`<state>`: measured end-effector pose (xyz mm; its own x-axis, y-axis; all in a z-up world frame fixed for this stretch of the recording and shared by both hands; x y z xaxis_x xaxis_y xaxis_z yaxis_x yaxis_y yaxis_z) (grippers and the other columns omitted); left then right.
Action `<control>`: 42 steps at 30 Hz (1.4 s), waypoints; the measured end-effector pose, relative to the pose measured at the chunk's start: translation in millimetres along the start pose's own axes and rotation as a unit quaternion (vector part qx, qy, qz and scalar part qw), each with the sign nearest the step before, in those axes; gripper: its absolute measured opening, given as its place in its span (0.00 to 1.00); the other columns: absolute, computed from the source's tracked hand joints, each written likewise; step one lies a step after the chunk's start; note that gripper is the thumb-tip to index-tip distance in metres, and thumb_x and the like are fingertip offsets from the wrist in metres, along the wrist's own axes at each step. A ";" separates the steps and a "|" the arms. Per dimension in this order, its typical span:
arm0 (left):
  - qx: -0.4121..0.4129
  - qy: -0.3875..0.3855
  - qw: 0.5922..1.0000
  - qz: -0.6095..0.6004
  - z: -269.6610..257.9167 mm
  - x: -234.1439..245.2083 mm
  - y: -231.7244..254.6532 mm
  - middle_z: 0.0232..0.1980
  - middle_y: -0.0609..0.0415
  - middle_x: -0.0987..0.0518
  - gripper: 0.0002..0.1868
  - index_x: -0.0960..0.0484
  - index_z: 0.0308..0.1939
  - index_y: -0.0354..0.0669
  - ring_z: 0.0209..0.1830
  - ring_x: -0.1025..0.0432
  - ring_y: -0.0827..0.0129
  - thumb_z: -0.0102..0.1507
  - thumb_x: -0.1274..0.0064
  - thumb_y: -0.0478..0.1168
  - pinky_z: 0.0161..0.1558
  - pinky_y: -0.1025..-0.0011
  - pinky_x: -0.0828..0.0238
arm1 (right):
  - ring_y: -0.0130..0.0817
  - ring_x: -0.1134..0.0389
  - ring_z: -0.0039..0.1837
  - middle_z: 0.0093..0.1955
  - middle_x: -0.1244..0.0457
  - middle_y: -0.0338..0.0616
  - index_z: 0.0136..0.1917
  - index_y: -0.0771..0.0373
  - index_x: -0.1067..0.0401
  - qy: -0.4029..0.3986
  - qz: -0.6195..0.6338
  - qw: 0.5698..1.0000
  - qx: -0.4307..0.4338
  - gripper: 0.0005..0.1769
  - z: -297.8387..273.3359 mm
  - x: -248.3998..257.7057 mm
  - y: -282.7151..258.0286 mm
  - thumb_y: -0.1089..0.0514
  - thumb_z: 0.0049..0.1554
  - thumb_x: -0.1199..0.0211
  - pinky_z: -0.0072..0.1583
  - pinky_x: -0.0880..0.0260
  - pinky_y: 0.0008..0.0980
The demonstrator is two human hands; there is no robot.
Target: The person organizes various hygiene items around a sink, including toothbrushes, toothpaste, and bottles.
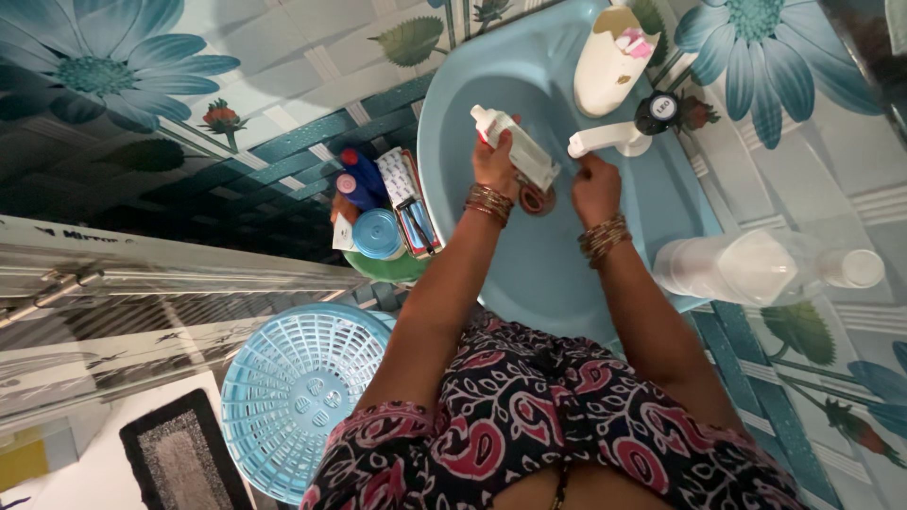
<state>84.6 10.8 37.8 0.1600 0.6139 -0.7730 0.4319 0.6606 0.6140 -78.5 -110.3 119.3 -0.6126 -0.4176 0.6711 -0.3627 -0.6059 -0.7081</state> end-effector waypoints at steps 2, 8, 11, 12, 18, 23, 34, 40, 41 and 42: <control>0.016 -0.002 0.999 0.042 -0.1 7.5 -10.8 0.59 0.45 0.21 0.21 0.33 0.67 0.43 0.51 0.24 0.60 0.69 0.53 0.34 0.51 0.61 0.22 | 0.47 0.27 0.49 0.47 0.29 0.56 0.56 0.66 0.19 -0.007 0.133 0.988 -0.073 0.15 -2.4 3.6 -12.7 0.68 0.57 0.37 0.51 0.29 0.37; 0.165 -0.078 0.978 0.105 -18.0 8.0 -61.5 0.49 0.46 0.20 0.24 0.28 0.62 0.33 0.46 0.25 0.57 0.75 0.52 0.52 0.44 0.59 0.22 | 0.40 0.27 0.58 0.58 0.32 0.54 0.58 0.74 0.29 -0.111 0.563 0.771 -0.277 0.11 -11.5 -2.0 -39.4 0.69 0.62 0.43 0.58 0.22 0.33; 0.237 -0.085 0.965 0.072 -25.3 2.7 -67.0 0.50 0.47 0.22 0.22 0.30 0.60 0.38 0.48 0.25 0.57 0.73 0.55 0.52 0.45 0.56 0.21 | 0.40 0.27 0.61 0.61 0.32 0.53 0.60 0.73 0.31 -0.169 0.547 0.766 -0.293 0.13 -18.0 0.5 -44.5 0.70 0.62 0.45 0.60 0.23 0.32; 0.280 -0.057 0.957 0.056 -27.8 5.2 -71.9 0.50 0.48 0.22 0.20 0.31 0.58 0.40 0.48 0.24 0.56 0.70 0.56 0.50 0.45 0.52 0.21 | 0.40 0.27 0.62 0.60 0.31 0.52 0.61 0.74 0.31 -0.178 0.528 0.774 -0.300 0.14 -20.6 1.5 -40.7 0.70 0.62 0.46 0.60 0.24 0.33; 0.252 -0.128 0.959 0.007 -17.6 -0.4 -96.0 0.58 0.49 0.22 0.17 0.30 0.63 0.45 0.56 0.24 0.58 0.70 0.60 0.35 0.58 0.56 0.23 | 0.43 0.28 0.65 0.60 0.33 0.52 0.65 0.76 0.36 -0.091 0.675 0.698 -0.218 0.18 -12.5 5.9 -20.7 0.72 0.62 0.46 0.66 0.24 0.35; 0.288 -0.126 0.949 0.023 -29.4 -5.8 -86.1 0.56 0.49 0.22 0.17 0.27 0.61 0.41 0.54 0.25 0.59 0.73 0.58 0.45 0.57 0.56 0.25 | 0.43 0.28 0.64 0.61 0.32 0.56 0.65 0.76 0.37 -0.135 0.659 0.685 -0.281 0.17 -16.9 2.6 -35.9 0.68 0.64 0.45 0.64 0.25 0.34; 0.263 -0.262 0.923 -0.100 -55.7 -32.5 -39.5 0.21 0.65 0.34 0.39 0.32 0.33 0.51 0.15 0.41 0.78 0.76 0.72 0.78 0.14 0.76 0.42 | 0.36 0.27 0.56 0.58 0.30 0.49 0.64 0.62 0.24 -0.128 0.132 0.970 0.159 0.18 -25.6 62.4 -155.7 0.69 0.64 0.47 0.57 0.29 0.31; 0.233 -0.219 0.932 0.170 -83.4 -60.7 10.7 0.20 0.69 0.43 0.38 0.24 0.43 0.43 0.13 0.51 0.81 0.70 0.72 0.74 0.14 0.76 0.55 | 0.36 0.26 0.51 0.56 0.28 0.47 0.64 0.61 0.23 -0.049 0.125 0.973 0.187 0.19 -10.8 108.4 -183.5 0.72 0.62 0.45 0.55 0.26 0.30; 0.206 -0.255 0.922 0.209 -85.8 -67.7 16.8 0.21 0.68 0.39 0.38 0.23 0.46 0.42 0.14 0.48 0.81 0.69 0.72 0.73 0.15 0.77 0.51 | 0.36 0.26 0.53 0.57 0.29 0.48 0.63 0.62 0.24 -0.029 0.137 0.973 0.183 0.17 -9.8 116.4 -186.9 0.70 0.63 0.41 0.55 0.25 0.30; 0.178 -0.289 0.908 0.247 -87.8 -72.9 21.0 0.22 0.67 0.35 0.38 0.21 0.49 0.42 0.15 0.44 0.80 0.69 0.71 0.72 0.17 0.77 0.47 | 0.36 0.26 0.55 0.58 0.30 0.49 0.63 0.63 0.24 -0.009 0.148 0.972 0.180 0.15 -8.9 124.5 -190.5 0.68 0.63 0.38 0.54 0.24 0.30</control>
<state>4.0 17.8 121.0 0.8068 0.4006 -0.4343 0.4228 0.1220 0.8980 -92.0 -40.9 335.8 -0.6389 -0.6203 0.4550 0.0989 -0.6528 -0.7511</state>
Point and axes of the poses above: each hand's wrist, its own z-axis towards the middle knuckle, its own x-axis out of the back of the hand, y = z × x, the point moved 6 cm from there along z, towards the middle knuckle
